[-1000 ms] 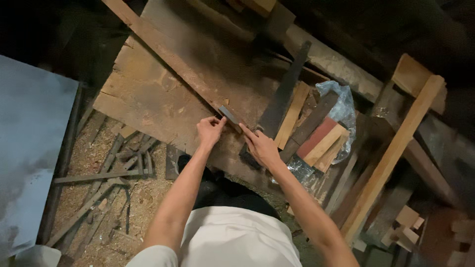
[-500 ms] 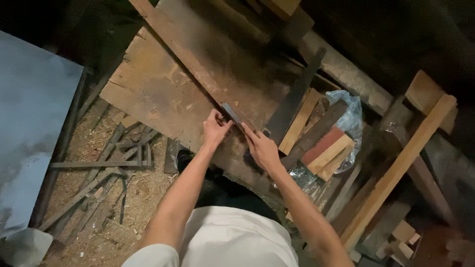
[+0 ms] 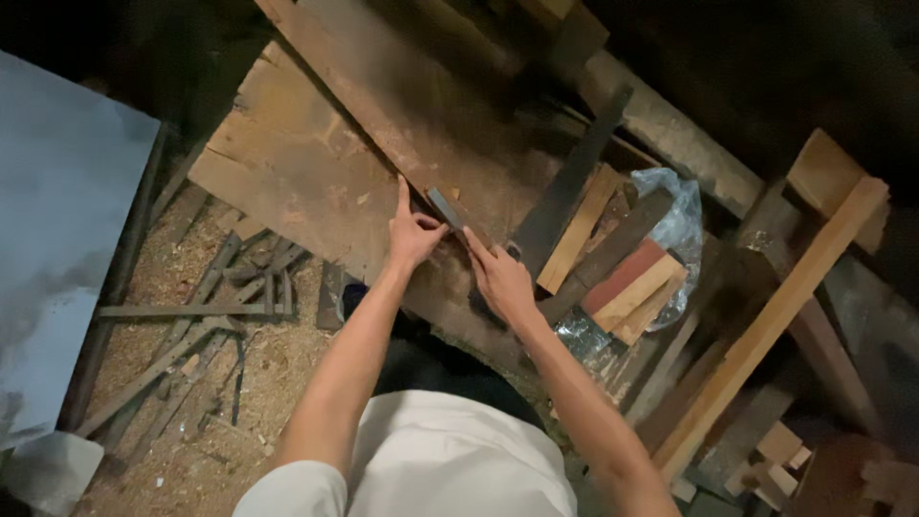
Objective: The person selects a wooden plank and uses a chisel and hammer to carve and shape it on a workbench. They repeatedly strike the chisel to remove wood shavings, then inspect the plank and continue shaping it.
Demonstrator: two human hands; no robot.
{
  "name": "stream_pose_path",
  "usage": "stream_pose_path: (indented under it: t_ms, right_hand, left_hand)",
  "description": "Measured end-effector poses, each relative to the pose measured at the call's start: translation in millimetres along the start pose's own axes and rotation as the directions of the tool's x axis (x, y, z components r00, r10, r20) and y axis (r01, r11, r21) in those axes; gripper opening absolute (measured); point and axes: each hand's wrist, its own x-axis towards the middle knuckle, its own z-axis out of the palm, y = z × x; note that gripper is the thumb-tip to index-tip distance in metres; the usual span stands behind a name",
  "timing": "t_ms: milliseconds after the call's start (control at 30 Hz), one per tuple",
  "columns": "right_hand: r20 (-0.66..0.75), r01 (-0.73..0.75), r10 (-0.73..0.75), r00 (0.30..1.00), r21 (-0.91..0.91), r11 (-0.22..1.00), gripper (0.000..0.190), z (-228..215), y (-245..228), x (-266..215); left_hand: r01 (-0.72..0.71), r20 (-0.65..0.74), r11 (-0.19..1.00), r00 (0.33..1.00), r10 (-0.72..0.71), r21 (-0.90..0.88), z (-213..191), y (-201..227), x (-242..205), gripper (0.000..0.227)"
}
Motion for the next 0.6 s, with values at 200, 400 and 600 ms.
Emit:
stream_pose_path:
  t_ms: [200,400,600]
  right_hand:
    - [0.107,-0.09,0.097,0.99,-0.066,0.994,0.055,-13.2,-4.8,2.0]
    - [0.187,-0.157,0.154,0.97,0.002,0.988,0.051,-21.3,-6.8,8.6]
    - [0.145,-0.208,0.187,0.971,0.14,0.968,0.04,-4.2,-6.0,24.6]
  left_hand:
    - [-0.027,0.02,0.997,0.999,0.028,-0.071,1.6,-5.6,3.1,0.124]
    - [0.065,0.06,0.998,0.996,-0.065,-0.012,0.4,-4.1,5.7,0.124]
    - [0.002,0.026,1.0,1.0,-0.002,0.0,-6.0,-8.1,-2.0,0.133]
